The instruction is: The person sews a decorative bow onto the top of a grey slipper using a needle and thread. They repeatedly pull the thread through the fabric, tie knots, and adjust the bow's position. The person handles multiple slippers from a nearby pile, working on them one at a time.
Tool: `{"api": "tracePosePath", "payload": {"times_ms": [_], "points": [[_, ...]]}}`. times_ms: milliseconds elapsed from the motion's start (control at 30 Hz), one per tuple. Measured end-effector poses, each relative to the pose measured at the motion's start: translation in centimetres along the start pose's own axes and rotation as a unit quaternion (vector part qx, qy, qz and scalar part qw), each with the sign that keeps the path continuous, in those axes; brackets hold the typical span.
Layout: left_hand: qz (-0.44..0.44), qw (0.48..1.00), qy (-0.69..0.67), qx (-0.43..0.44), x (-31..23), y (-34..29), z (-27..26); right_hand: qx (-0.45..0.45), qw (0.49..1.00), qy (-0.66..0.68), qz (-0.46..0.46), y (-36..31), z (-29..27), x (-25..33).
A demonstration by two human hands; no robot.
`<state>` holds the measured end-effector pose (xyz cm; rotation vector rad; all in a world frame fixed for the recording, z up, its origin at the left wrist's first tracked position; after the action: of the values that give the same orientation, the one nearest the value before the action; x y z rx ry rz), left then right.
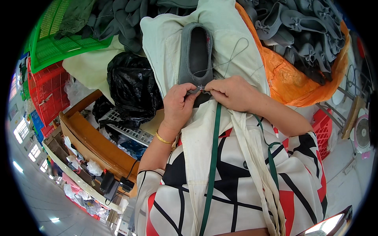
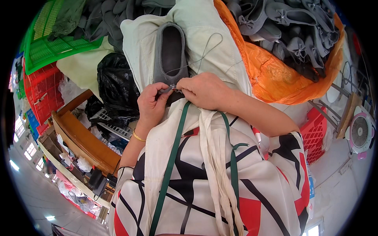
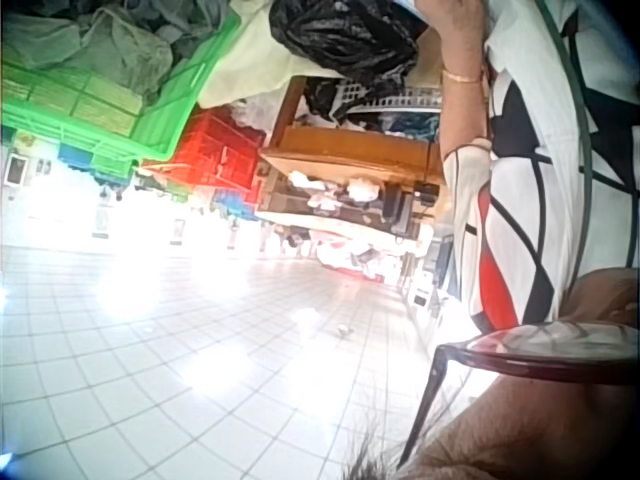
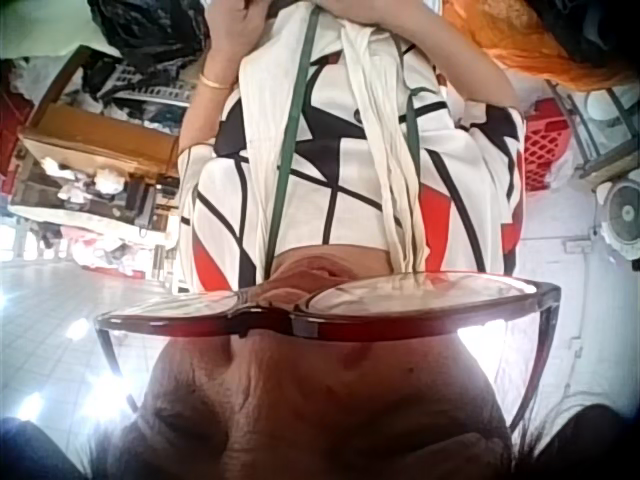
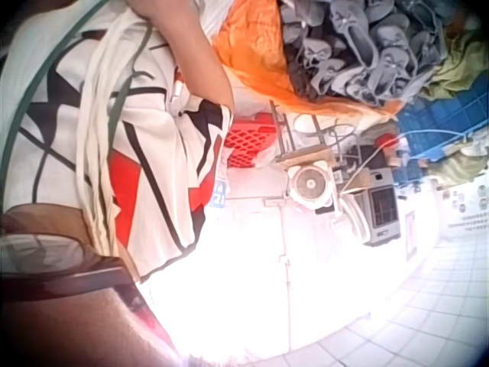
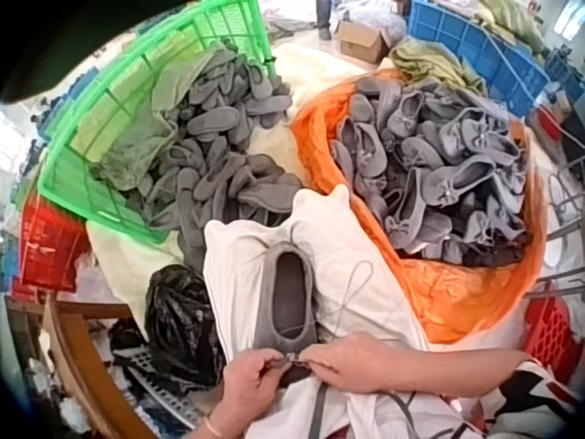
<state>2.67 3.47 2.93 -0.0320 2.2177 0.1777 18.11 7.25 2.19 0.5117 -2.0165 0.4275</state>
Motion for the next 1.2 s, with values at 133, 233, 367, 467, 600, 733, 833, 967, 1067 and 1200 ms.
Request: {"api": "tracePosePath", "payload": {"times_ms": [133,233,367,467,600,733,833,967,1067,1200], "points": [[0.006,1.000,0.005,-0.002,-0.1,0.1,0.0,-0.004,1.000,0.001,-0.008,0.1,0.0,0.2],[0.009,1.000,0.004,-0.008,0.0,0.0,0.0,-0.007,1.000,0.001,-0.012,0.0,0.3,0.2],[0.010,1.000,0.005,-0.025,-0.3,0.0,-0.1,0.027,0.999,-0.033,0.020,-0.3,1.3,0.3],[0.015,0.999,0.015,-0.040,-0.5,-0.2,-0.3,0.034,0.998,-0.049,0.027,-0.1,1.8,0.2],[0.034,0.998,0.029,-0.051,-0.8,-0.3,-0.3,0.036,0.997,-0.059,0.035,0.1,2.2,0.0],[0.048,0.997,0.023,-0.056,-1.3,-0.3,-0.3,0.013,0.999,-0.033,0.034,0.5,2.4,-0.4],[0.090,0.994,0.017,-0.055,-1.8,-0.6,-0.2,0.001,0.995,0.050,0.087,1.1,2.2,-1.3],[0.157,0.984,-0.022,-0.082,-2.8,-0.6,-0.1,0.000,0.983,0.124,0.134,1.6,2.0,-1.4],[0.160,0.984,-0.018,-0.074,-2.7,-0.8,0.0,-0.025,0.985,0.133,0.110,1.9,2.2,-1.6],[0.167,0.983,-0.020,-0.073,-2.7,-0.7,0.2,0.035,0.971,0.171,0.163,2.5,2.8,-1.7]]}}
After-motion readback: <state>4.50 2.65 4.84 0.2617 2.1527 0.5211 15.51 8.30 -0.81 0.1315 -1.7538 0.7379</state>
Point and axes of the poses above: each hand's wrist, its own y-axis towards the middle knuckle, its own z-axis out of the palm, x = y × z, the point moved 8 cm from there along y, towards the middle knuckle, and after that the axes turned 13 degrees about -x, right-handed, at the moved point
